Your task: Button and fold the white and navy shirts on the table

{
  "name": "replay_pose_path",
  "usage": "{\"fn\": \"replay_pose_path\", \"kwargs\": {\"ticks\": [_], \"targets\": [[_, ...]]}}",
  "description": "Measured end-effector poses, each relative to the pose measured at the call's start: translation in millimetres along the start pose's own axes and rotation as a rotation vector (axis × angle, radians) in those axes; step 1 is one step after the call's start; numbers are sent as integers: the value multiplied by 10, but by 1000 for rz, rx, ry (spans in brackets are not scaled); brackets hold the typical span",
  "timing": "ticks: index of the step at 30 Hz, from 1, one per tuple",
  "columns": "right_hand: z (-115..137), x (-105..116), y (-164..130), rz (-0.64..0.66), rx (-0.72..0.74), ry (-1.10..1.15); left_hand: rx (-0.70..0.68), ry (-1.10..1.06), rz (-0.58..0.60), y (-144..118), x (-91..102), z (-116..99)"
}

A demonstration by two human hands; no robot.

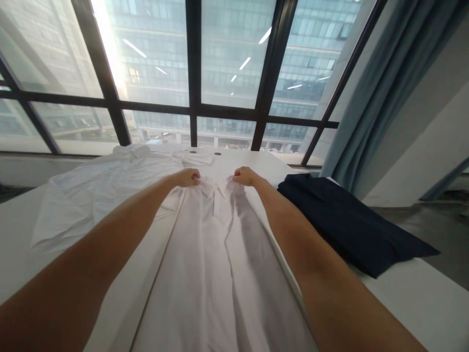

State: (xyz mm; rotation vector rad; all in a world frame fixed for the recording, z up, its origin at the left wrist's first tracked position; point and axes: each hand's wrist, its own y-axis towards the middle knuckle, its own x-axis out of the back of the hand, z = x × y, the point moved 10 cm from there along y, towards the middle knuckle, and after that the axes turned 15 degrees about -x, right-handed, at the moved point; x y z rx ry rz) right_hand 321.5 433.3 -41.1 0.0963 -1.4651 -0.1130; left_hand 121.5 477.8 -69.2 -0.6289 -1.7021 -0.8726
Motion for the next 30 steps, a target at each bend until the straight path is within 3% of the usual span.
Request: {"fn": "replay_pose_path", "kwargs": {"ticks": [3,6,11,15,17,19,23,26,30], "targets": [[-3,97,2,-83,-27,16,-6,-70,-156,26,216,26],[31,25,-18,-124,-58,39,19,-57,-247,41,285,-15],[51,-195,-209,-158,-178,-15,181,64,-131,-86,21,-183],[68,-159,-563,-179,-215,-51,249,231,-99,-381,-13,-515],[75,-172,-765,-130,-216,-46,222,234,-42,-525,-76,-728],[55,-313,-949,15,-244,-39,199,192,60,-664,-219,-911],[23,-600,-1195,225,-320,-11,206,128,191,-880,-499,-1116],[17,-685,-1167,253,-350,8,211,133,191,-891,-574,-1112],[-16,-764,-906,267,-365,29,214,149,156,-728,-561,-913]]}}
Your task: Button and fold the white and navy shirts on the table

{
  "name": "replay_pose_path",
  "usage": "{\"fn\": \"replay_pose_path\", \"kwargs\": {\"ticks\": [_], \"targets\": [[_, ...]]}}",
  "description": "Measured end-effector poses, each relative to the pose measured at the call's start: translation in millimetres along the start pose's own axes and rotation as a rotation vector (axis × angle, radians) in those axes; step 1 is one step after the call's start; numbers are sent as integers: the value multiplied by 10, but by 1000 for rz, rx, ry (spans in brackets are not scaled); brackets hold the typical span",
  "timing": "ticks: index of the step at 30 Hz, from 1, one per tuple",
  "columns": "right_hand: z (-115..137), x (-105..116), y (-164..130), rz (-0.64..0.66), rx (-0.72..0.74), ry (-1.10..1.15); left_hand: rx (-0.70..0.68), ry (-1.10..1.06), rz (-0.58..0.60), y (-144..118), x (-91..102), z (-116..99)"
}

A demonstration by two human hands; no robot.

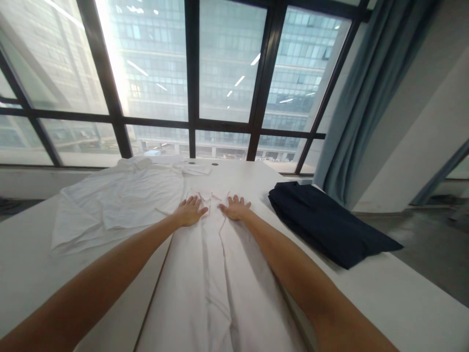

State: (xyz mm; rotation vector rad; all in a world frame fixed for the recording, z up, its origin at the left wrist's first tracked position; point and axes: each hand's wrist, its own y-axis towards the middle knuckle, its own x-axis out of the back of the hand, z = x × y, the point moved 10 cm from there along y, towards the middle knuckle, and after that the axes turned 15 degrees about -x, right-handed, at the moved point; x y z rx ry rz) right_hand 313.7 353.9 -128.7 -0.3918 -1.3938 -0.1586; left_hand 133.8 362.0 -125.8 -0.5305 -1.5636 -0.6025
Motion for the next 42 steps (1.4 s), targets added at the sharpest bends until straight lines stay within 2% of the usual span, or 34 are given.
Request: {"fn": "replay_pose_path", "kwargs": {"ticks": [3,6,11,13,15,17,19,21,23,26,28,30,32,34,38,40,42], "targets": [[77,49,246,-47,26,-8,-3,13,-20,201,30,144],[206,137,424,-135,132,-29,-14,7,-12,355,31,242],[258,112,599,-59,182,-39,-6,-5,-10,451,-1,346],[281,181,564,-110,192,-48,0,8,-20,457,7,357],[306,357,432,-274,194,-54,32,55,-51,441,81,351],[304,527,209,-427,181,-51,72,148,-127,381,262,282],[240,577,-35,-446,148,-40,72,224,-211,255,467,105],[119,510,-301,-359,127,-30,38,211,-221,48,549,-130],[-13,402,-633,-283,164,-24,-1,124,-148,-251,460,-367],[-212,182,-1130,-185,247,-31,-65,27,-63,-795,223,-702],[-321,28,-1343,-122,260,-31,-99,11,-57,-1078,107,-849],[-365,-69,-1414,-95,253,-27,-111,2,-59,-1200,41,-893],[-337,-94,-1353,-102,248,-29,-116,-7,-56,-1151,27,-850],[-260,-41,-1212,-141,249,-34,-119,-6,-57,-988,58,-754],[-58,297,-1017,-362,271,-56,-98,15,-59,-643,162,-543],[34,445,-1058,-458,291,-89,-95,45,-98,-571,263,-536],[99,509,-1194,-497,324,-117,-124,93,-161,-599,396,-661]]}}
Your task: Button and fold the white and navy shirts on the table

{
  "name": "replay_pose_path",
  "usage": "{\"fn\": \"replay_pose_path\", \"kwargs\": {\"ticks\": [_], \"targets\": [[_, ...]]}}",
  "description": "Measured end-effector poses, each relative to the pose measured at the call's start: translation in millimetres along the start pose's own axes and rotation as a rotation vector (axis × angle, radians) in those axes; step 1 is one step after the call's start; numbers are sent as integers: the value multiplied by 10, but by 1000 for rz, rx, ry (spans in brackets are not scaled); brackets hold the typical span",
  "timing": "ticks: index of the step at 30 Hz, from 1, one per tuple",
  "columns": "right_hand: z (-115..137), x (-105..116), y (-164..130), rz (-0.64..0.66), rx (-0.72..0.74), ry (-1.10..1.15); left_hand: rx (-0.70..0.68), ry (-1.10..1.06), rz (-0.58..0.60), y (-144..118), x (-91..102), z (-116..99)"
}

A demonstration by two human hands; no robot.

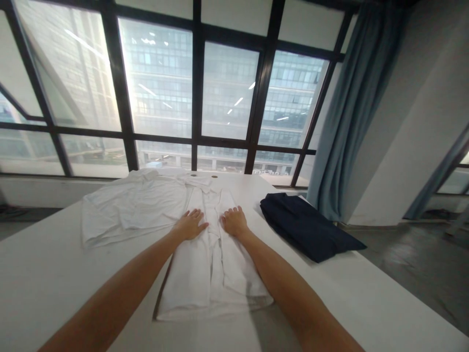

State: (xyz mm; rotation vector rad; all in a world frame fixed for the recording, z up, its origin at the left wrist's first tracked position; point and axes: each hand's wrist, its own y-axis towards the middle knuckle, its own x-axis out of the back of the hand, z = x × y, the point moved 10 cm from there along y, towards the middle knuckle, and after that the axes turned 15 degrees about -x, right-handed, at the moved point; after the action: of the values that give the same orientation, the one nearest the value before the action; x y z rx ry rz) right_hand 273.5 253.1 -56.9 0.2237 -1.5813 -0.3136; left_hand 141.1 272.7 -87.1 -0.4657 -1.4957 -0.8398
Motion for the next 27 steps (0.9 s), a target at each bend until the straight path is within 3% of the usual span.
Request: {"fn": "replay_pose_path", "kwargs": {"ticks": [4,7,9,11,14,20,24,27], "targets": [[144,171,-470,25,99,71,-102,10,-46,-249,223,-558],[190,159,-962,206,178,113,-144,-79,41,-592,229,-1013],[169,204,-1228,288,211,118,-152,-117,96,-812,246,-1223],[111,333,-1386,271,222,136,-148,-127,74,-976,343,-1326],[-2,434,-1523,239,205,157,-112,-116,5,-1154,447,-1332],[-6,262,-1801,405,297,233,-82,-182,21,-1368,217,-1337],[-80,229,-1706,439,330,332,-127,-343,-22,-1345,228,-1235],[-373,270,-1438,333,263,479,-165,-464,-100,-1372,357,-955]]}}
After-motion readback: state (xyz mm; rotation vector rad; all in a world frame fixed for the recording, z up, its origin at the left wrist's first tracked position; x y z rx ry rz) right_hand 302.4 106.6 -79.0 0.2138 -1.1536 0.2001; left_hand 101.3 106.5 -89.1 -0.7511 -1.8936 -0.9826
